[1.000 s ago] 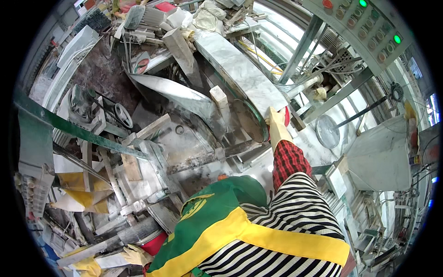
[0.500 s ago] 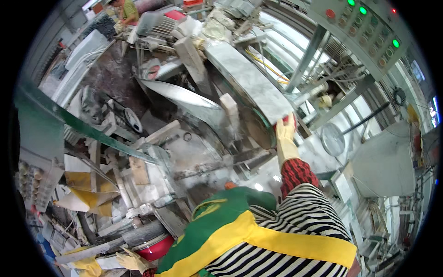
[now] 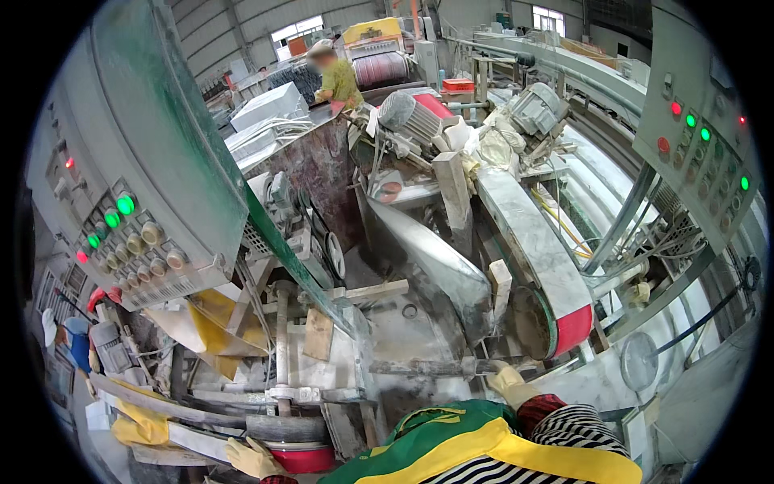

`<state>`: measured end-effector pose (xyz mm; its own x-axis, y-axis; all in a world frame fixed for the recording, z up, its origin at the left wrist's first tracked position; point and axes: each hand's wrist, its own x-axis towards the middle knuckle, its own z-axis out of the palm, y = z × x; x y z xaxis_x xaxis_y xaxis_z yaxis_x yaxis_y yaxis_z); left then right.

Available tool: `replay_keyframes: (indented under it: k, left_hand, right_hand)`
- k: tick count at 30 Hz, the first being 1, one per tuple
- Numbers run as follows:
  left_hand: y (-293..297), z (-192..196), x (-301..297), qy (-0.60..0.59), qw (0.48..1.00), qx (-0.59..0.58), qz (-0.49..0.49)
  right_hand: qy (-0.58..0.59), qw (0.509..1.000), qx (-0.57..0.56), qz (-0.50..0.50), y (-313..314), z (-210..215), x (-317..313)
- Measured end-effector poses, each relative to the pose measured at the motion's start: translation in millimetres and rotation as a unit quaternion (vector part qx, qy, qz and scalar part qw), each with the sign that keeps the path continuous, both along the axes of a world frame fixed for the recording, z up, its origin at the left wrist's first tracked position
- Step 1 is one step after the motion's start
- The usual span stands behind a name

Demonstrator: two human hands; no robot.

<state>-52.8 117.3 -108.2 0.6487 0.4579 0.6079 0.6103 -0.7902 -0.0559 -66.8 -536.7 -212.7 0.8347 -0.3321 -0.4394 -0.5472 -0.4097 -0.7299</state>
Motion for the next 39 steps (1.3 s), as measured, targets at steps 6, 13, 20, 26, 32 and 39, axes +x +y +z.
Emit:
replay_keyframes:
  k: [6,13,20,26,32,39]
  left_hand:
    - [-30,34,4,0.002,0.997,0.075,-0.012]
    - [-30,23,0,-0.039,0.989,0.138,-0.045]
    - [-36,22,-3,-0.041,0.987,0.142,-0.065]
    - [-40,16,0,-0.054,0.983,0.160,-0.067]
    - [-56,28,-8,-0.055,0.980,0.176,-0.069]
    - [-80,48,-5,-0.023,0.995,0.083,-0.054]
  right_hand:
    - [0.095,0.971,-0.080,0.203,49,-16,61]
    - [0.117,0.963,-0.045,0.237,71,-20,63]
    - [0.151,0.953,-0.123,0.232,25,-65,21]
    - [0.098,0.957,-0.128,0.240,7,-99,-10]
    - [0.082,0.954,-0.073,0.280,21,-114,-4]
    - [0.088,0.962,-0.065,0.251,26,-132,0]
